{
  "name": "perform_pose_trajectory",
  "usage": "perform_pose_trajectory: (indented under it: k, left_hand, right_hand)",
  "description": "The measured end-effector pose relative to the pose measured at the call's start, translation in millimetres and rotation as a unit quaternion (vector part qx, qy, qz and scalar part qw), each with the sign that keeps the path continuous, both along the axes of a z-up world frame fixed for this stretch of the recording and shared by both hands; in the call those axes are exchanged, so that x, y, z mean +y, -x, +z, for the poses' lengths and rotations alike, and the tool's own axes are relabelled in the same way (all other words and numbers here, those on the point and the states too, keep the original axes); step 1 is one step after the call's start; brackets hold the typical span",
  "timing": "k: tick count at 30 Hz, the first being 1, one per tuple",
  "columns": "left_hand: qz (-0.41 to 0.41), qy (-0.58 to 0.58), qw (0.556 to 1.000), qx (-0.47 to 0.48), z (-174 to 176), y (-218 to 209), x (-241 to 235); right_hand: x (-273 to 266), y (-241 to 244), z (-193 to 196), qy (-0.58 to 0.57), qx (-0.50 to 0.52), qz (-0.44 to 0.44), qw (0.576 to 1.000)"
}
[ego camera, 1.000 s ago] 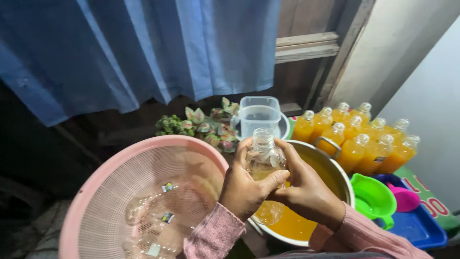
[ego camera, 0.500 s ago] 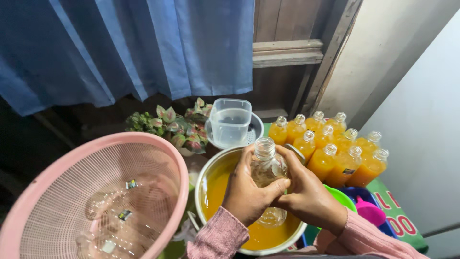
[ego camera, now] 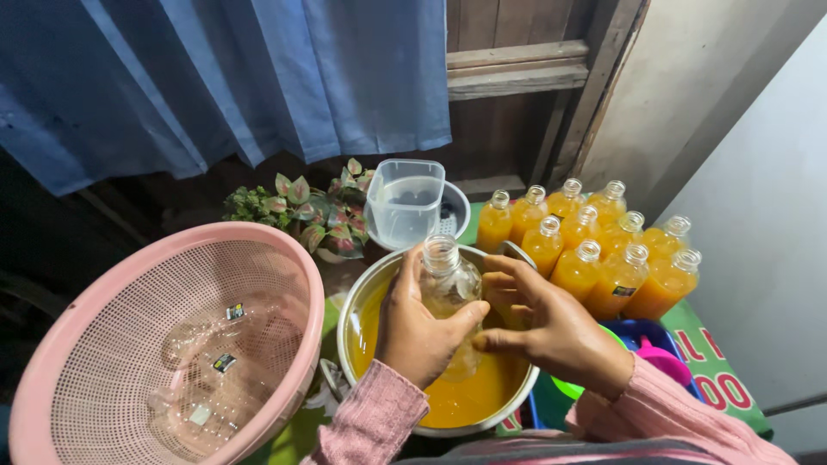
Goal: The person pours an orange liquid from a large metal pot into clear plastic bottles using a green plastic scoop. They retrieve empty bottles from a pink colander, fill them, and place them on a blue tray with other filled bottles.
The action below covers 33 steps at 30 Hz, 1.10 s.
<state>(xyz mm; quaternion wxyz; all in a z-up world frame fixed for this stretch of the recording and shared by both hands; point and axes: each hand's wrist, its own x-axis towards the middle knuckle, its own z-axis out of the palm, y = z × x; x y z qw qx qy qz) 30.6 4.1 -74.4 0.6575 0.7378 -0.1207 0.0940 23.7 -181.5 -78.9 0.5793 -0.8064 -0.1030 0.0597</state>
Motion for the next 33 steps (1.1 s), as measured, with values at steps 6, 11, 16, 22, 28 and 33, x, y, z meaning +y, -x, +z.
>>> perform_pose_trajectory:
  k: [6, 11, 16, 22, 28, 33]
  left_hand:
    - [0.018, -0.02, 0.999, -0.032, -0.1, -9.8, -2.6]
    - [-0.002, -0.008, 0.998, 0.055, -2.6, -11.7, -1.5]
    - [-0.005, -0.013, 0.999, 0.029, -11.9, -13.6, -2.9]
    - [0.007, -0.052, 0.998, 0.033, -24.4, -7.3, -3.7]
    - [0.001, -0.052, 0.998, 0.029, -25.6, -2.2, 0.2]
    - [0.024, -0.08, 0.996, 0.045, -23.6, 2.1, 3.5]
  right_hand:
    - [-29.6, -7.7, -8.4, 0.048, 0.055, -0.133, 0.988]
    - [-59.2, -16.3, -34.8, -0.015, -0.047, -0.059, 0.997]
    - [-127.5, -21.8, -95.1, 0.22, 0.043, -0.215, 0.951]
    - [-193.0, 7.1, -208.6, 0.367, 0.208, -0.268, 0.866]
    - [-179.3, 19.8, -223.5, 0.397, 0.247, -0.258, 0.846]
    - [-179.0, -6.0, -199.2, 0.386, 0.175, -0.317, 0.849]
